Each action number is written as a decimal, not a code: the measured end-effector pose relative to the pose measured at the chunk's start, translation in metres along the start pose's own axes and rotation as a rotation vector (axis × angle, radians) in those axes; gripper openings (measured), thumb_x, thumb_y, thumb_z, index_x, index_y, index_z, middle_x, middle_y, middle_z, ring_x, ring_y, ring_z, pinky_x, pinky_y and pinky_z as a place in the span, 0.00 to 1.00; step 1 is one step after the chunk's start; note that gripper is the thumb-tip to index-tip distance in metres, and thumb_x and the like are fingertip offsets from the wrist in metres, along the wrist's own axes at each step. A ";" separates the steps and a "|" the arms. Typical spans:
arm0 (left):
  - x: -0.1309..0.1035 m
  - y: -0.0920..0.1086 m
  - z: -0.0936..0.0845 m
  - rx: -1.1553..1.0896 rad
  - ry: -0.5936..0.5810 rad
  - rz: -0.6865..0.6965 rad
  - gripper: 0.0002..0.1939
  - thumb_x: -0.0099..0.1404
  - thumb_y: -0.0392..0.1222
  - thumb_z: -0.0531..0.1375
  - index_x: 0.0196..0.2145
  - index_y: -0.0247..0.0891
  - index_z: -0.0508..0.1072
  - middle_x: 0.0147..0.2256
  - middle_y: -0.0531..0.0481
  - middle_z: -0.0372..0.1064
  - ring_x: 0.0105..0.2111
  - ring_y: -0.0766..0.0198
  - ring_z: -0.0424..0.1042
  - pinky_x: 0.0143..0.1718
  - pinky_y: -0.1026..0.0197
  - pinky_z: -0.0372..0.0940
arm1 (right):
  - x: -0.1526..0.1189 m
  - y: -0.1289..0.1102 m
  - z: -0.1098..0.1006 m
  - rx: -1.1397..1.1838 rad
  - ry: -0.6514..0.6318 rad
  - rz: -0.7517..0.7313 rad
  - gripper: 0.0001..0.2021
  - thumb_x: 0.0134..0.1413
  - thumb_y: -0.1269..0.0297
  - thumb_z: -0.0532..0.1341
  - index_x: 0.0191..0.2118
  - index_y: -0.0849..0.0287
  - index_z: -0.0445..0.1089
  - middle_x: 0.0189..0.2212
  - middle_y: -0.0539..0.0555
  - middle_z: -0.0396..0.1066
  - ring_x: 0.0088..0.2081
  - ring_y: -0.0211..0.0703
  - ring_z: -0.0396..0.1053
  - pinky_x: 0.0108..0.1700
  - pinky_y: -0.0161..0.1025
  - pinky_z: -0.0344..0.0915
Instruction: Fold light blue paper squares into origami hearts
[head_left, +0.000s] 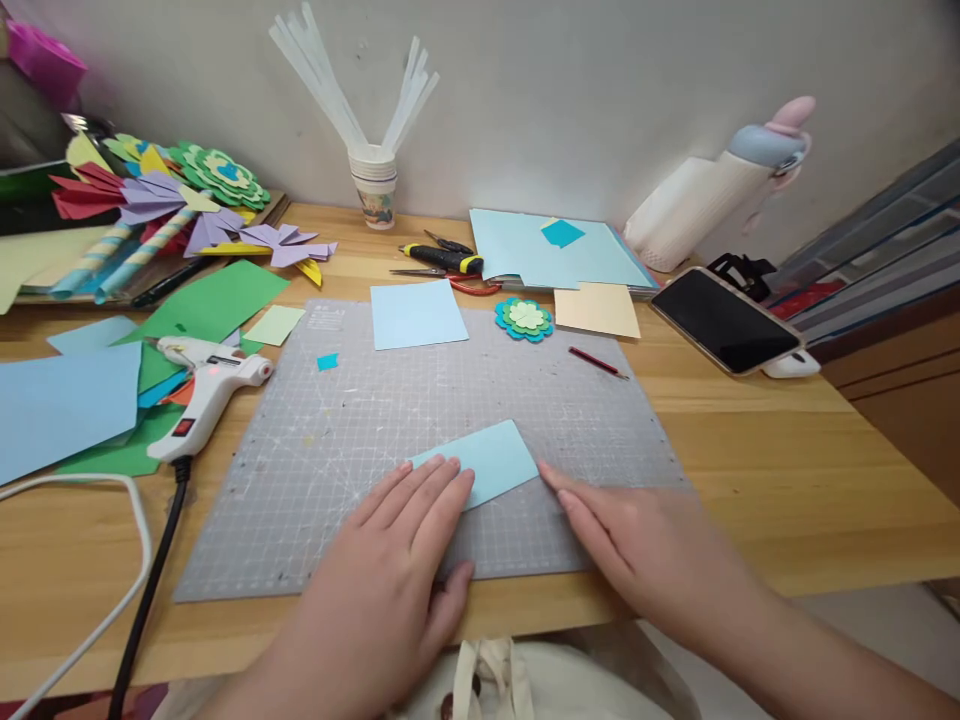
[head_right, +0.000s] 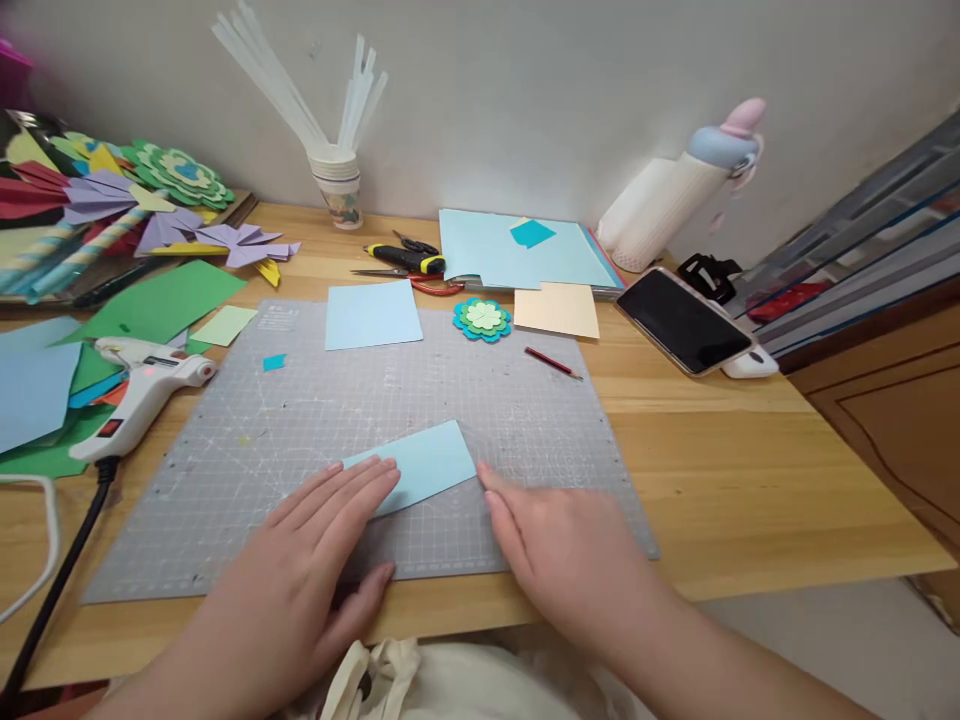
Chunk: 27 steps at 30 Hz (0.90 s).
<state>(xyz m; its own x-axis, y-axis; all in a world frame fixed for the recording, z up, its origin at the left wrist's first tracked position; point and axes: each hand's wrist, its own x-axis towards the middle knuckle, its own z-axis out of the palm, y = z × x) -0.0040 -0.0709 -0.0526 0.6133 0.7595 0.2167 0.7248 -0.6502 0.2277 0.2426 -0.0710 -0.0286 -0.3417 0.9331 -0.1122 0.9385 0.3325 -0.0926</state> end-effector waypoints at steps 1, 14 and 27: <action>0.000 0.000 0.000 -0.006 0.005 -0.015 0.30 0.62 0.39 0.56 0.61 0.32 0.55 0.58 0.39 0.65 0.57 0.51 0.65 0.58 0.44 0.61 | -0.001 0.003 0.000 0.015 0.028 0.043 0.21 0.67 0.61 0.45 0.53 0.54 0.72 0.32 0.54 0.80 0.28 0.49 0.77 0.26 0.41 0.64; -0.003 -0.003 0.004 -0.157 0.043 -0.109 0.45 0.54 0.34 0.57 0.66 0.33 0.38 0.57 0.41 0.66 0.56 0.55 0.66 0.63 0.43 0.52 | 0.013 -0.072 -0.005 0.047 -0.235 -0.313 0.24 0.65 0.63 0.47 0.62 0.66 0.58 0.30 0.58 0.78 0.26 0.50 0.75 0.21 0.40 0.49; -0.003 -0.003 0.003 -0.146 0.007 -0.112 0.43 0.56 0.35 0.56 0.66 0.35 0.40 0.58 0.41 0.65 0.58 0.56 0.64 0.64 0.42 0.50 | 0.017 -0.061 -0.009 0.252 -0.175 -0.283 0.21 0.65 0.61 0.46 0.61 0.54 0.61 0.34 0.54 0.79 0.29 0.48 0.76 0.27 0.40 0.54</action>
<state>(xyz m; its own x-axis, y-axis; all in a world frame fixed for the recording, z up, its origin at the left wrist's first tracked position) -0.0071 -0.0706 -0.0565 0.5284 0.8278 0.1886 0.7349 -0.5572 0.3865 0.1799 -0.0740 -0.0157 -0.6077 0.7655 -0.2117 0.7725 0.5079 -0.3810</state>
